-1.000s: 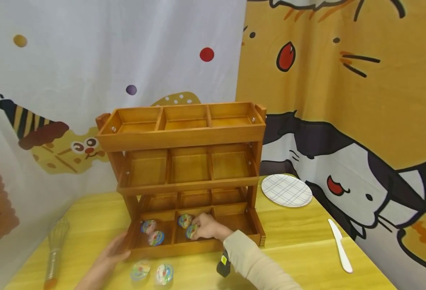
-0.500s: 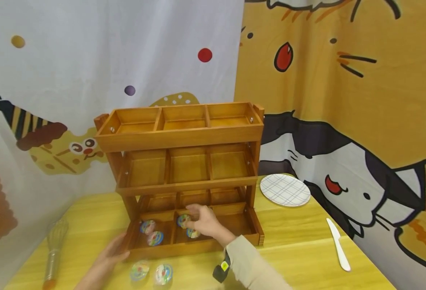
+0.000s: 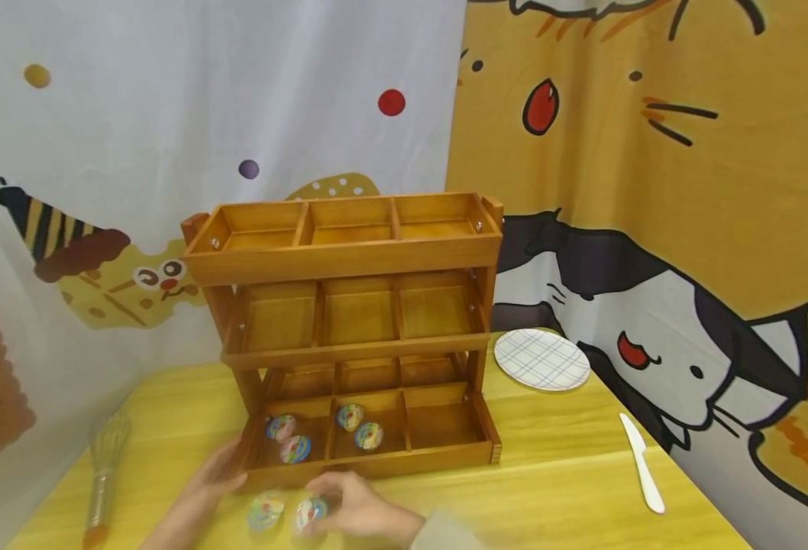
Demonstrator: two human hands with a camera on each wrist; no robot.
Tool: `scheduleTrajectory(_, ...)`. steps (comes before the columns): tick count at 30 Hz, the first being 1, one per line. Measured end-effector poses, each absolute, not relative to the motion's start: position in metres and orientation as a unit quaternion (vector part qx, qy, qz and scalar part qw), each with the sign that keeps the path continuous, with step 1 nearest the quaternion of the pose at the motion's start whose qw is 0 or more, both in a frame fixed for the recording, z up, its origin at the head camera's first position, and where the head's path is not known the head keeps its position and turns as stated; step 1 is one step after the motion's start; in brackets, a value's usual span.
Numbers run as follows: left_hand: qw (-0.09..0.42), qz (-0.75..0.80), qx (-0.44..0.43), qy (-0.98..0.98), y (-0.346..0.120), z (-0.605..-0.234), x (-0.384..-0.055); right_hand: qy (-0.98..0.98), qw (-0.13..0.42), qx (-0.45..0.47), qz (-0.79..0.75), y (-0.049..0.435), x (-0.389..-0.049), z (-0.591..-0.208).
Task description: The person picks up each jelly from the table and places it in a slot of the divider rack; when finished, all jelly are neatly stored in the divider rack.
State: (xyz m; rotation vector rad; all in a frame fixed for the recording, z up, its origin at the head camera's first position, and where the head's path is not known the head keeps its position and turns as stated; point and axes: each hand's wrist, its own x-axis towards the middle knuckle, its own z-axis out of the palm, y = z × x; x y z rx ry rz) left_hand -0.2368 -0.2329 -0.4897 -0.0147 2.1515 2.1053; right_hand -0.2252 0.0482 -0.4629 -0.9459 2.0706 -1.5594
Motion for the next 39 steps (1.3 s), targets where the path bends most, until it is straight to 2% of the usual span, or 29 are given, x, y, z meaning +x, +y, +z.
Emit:
scheduleTrajectory(5, 0.065, 0.696, -0.003, 0.715, -0.233, -0.490, -0.238, 0.721, 0.200, -0.333, -0.574, 0.042, -0.223, -0.477)
scheduleTrajectory(8, 0.065, 0.695, -0.003, 0.716, -0.234, -0.490, -0.238, 0.730, 0.187, -0.328, -0.569, 0.040, -0.223, -0.482)
scheduleTrajectory(21, 0.069, 0.692, -0.006, 0.718, -0.234, -0.490, -0.238, 0.736, 0.178, -0.331, -0.564, 0.041, -0.223, -0.483)
scheduleTrajectory(29, 0.068, 0.692, -0.012, 0.719, -0.233, -0.492, -0.240, 0.721, 0.244, -0.320, -0.565, 0.054, -0.221, -0.474)
scheduleTrajectory(31, 0.067, 0.695, -0.010, 0.715, -0.233, -0.492, -0.239, 0.723, 0.243, -0.331, -0.556, 0.061, -0.223, -0.470)
scheduleTrajectory(34, 0.069, 0.698, -0.009, 0.713, -0.232, -0.491, -0.239, 0.726, 0.231, -0.331, -0.557, 0.076, -0.228, -0.460)
scheduleTrajectory(39, 0.069, 0.696, -0.009, 0.714, -0.233, -0.493, -0.239, 0.740, 0.176, -0.297, -0.577, 0.111, -0.255, -0.439)
